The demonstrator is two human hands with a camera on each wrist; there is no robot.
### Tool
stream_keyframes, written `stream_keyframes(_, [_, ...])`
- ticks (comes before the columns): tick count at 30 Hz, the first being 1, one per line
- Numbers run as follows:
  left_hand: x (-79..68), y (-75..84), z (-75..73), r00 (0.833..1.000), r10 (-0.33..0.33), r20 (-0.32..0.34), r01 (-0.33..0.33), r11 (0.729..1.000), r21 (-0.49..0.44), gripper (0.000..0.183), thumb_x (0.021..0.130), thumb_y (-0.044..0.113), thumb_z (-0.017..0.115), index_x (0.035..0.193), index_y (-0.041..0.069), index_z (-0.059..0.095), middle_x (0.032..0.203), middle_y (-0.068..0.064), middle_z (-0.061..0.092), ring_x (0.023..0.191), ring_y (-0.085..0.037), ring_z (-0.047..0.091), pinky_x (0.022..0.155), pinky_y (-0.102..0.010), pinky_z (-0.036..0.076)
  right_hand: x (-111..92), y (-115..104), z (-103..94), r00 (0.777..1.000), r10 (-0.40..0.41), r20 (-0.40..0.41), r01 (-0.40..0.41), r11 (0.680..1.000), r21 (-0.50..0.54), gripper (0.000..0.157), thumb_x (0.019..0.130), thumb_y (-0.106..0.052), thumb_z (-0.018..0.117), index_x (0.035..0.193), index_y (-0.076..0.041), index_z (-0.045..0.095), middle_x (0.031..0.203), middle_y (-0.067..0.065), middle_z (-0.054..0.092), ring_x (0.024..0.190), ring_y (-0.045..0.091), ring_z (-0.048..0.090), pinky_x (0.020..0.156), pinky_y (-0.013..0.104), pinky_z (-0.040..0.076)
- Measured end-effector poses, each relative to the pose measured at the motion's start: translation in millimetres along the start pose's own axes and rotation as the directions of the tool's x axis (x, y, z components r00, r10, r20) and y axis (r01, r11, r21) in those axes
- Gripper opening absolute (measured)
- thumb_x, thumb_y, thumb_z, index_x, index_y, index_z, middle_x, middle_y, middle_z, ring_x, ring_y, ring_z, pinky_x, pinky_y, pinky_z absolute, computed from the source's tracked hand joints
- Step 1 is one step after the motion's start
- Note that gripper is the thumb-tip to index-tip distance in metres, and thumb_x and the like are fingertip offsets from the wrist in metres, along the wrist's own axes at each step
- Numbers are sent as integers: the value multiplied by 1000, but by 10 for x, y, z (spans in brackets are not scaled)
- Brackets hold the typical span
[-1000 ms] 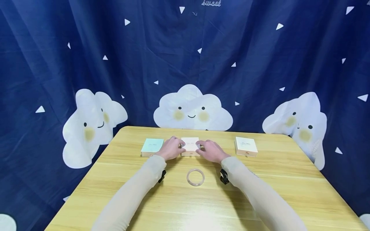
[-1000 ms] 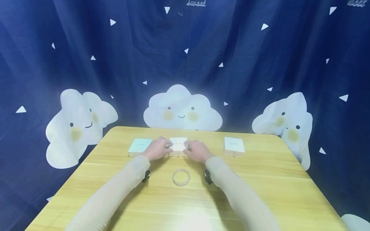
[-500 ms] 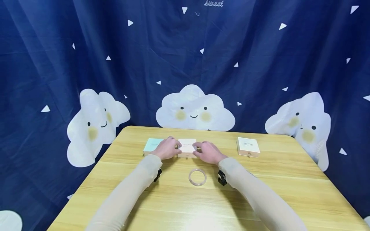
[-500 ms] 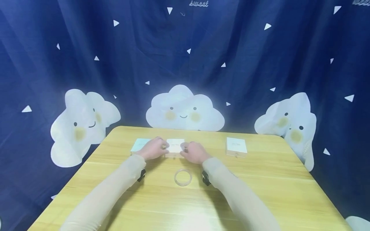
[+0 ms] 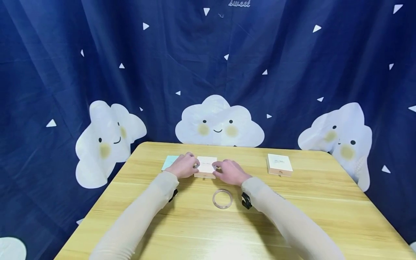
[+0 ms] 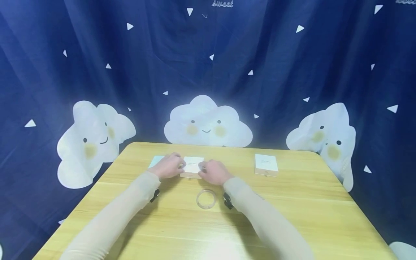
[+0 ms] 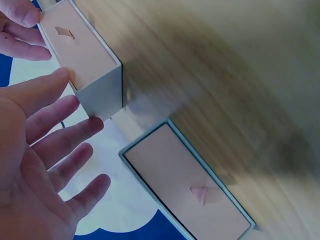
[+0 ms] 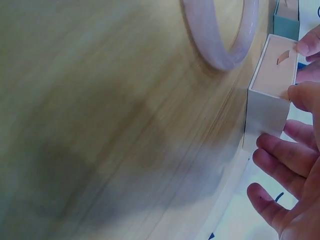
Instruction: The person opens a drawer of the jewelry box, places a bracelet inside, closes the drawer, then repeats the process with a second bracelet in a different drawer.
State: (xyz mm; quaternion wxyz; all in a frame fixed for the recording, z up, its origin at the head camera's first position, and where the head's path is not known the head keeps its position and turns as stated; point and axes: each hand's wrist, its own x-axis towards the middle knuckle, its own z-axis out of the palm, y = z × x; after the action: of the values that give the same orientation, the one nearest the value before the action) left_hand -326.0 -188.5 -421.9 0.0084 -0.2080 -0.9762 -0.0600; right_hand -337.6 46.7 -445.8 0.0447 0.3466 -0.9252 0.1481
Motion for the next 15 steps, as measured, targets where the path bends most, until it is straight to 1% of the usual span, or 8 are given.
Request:
stream_keyframes(1, [-3,-8,-2,1000,1,0,-1,1000,6,27,93,31,72,115,16,76,121,-2,70,131,-27,50,108,-51,40,6,-10,6,1000,-1,2,1,1000,-2,42,97,-34,66,132,-11,65,87,-1,71,75,12,56,79,36,51])
stream_keyframes(4, [-22,-19,-19,1000,0,-1,0,1000,11,24,92,30,73,112,16,77,120,-2,71,131,-28,49,107,-52,40,16,-38,18,1000,-5,3,5,1000,0,42,97,-34,66,132,-12,65,83,-4,69,70,10,53,74,32,49])
stream_keyframes(9, [-54,-31,-54,1000,-8,3,8,1000,8,23,91,30,74,110,16,77,119,-1,71,133,-28,48,108,-52,39,41,-76,25,1000,-9,2,9,1000,-3,41,97,-34,65,132,-13,65,71,-8,62,61,8,50,64,28,46])
stream_keyframes(12, [-67,-43,-66,1000,-20,6,20,1000,5,24,91,29,74,111,16,77,118,-1,71,133,-28,47,109,-51,38,52,-94,26,1000,-11,8,11,1000,-12,40,98,-34,64,133,-14,65,67,-10,58,58,8,49,61,26,44])
stream_keyframes(15, [-77,-57,-74,1000,-25,7,25,1000,1,23,91,28,74,111,16,77,118,0,72,132,-27,47,108,-52,38,63,-116,18,1000,-13,12,13,1000,-6,40,98,-33,65,133,-14,65,67,-10,58,58,8,49,60,27,44])
